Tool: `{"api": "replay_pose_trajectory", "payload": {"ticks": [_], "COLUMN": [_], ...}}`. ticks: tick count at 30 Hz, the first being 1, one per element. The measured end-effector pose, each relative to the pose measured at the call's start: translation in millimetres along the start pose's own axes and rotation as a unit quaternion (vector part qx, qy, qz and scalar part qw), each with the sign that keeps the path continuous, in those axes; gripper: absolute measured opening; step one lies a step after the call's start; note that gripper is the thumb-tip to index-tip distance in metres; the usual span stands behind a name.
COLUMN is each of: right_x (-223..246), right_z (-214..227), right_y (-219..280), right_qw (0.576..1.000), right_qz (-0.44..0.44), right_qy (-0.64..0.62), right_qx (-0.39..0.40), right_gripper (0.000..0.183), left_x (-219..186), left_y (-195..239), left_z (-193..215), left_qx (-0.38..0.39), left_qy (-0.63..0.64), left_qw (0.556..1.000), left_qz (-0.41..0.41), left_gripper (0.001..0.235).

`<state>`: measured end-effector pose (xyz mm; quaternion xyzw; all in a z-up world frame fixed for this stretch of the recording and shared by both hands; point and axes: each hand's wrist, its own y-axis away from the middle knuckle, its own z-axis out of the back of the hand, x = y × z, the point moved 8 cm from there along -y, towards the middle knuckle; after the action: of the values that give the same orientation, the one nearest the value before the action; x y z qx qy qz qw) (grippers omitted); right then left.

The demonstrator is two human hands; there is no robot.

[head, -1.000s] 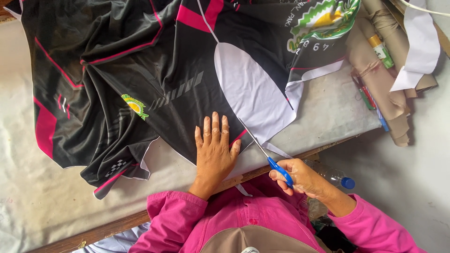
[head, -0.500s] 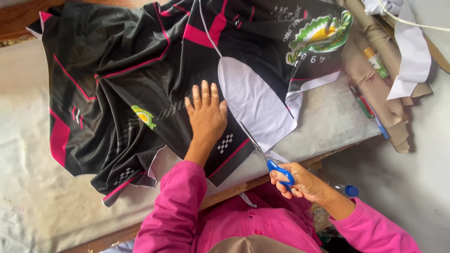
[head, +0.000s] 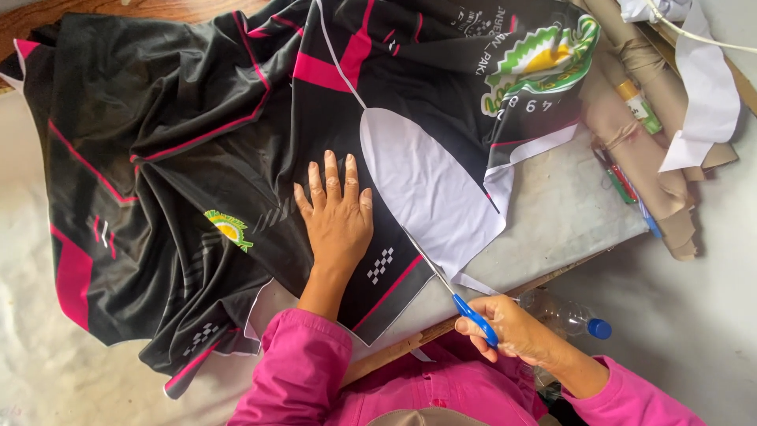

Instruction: Cutting a specific pattern piece out of printed jersey fabric using scissors on a workbench.

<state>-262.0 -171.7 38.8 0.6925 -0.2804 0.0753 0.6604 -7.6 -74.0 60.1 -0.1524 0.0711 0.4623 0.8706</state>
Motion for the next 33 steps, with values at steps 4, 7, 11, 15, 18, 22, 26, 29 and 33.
{"api": "replay_pose_trajectory", "payload": {"ticks": [4,7,11,15,18,22,26,29,33], "right_x": [0.8,7.3,18.1,21.9,21.4,19.0,22.0,19.4,17.7], "right_z": [-3.1,-6.7,-13.4,-16.9,-16.4,-14.1,-14.9,-12.6,-12.3], "right_y": [0.6,-1.2,-4.2,-7.3,-7.6,-9.4,-9.3,-8.8,-9.4], "right_qw": [1.000,1.000,1.000,1.000,1.000,0.999,0.999,1.000,1.000], "right_qz": [-0.014,-0.004,-0.006,0.017,0.022,0.028,0.032,-0.006,-0.001], "right_qy": [0.001,0.016,0.017,0.001,-0.008,-0.022,-0.020,0.010,-0.009], "right_qx": [-0.014,-0.007,-0.011,0.006,0.008,0.017,0.019,-0.016,-0.019], "right_gripper": [0.029,0.022,0.026,0.026,0.027,0.029,0.030,0.024,0.024], "left_x": [1.5,1.2,1.4,2.3,2.5,2.0,1.5,1.7,1.8], "left_y": [-2.0,-3.0,-3.1,-3.4,-3.7,-3.7,-3.6,-4.0,-3.7], "left_z": [0.5,3.6,3.4,1.5,2.1,4.0,3.9,3.0,2.8], "left_qx": [0.005,0.002,-0.003,0.007,0.004,-0.003,-0.005,-0.001,0.000], "left_qy": [0.000,0.002,-0.009,-0.004,-0.004,-0.008,-0.003,-0.010,-0.010], "left_qw": [1.000,1.000,1.000,1.000,1.000,1.000,1.000,1.000,1.000], "left_qz": [0.006,0.005,0.003,0.006,0.006,0.004,0.003,0.005,0.006], "left_gripper": [0.051,0.051,0.051,0.052,0.052,0.051,0.051,0.052,0.052]}}
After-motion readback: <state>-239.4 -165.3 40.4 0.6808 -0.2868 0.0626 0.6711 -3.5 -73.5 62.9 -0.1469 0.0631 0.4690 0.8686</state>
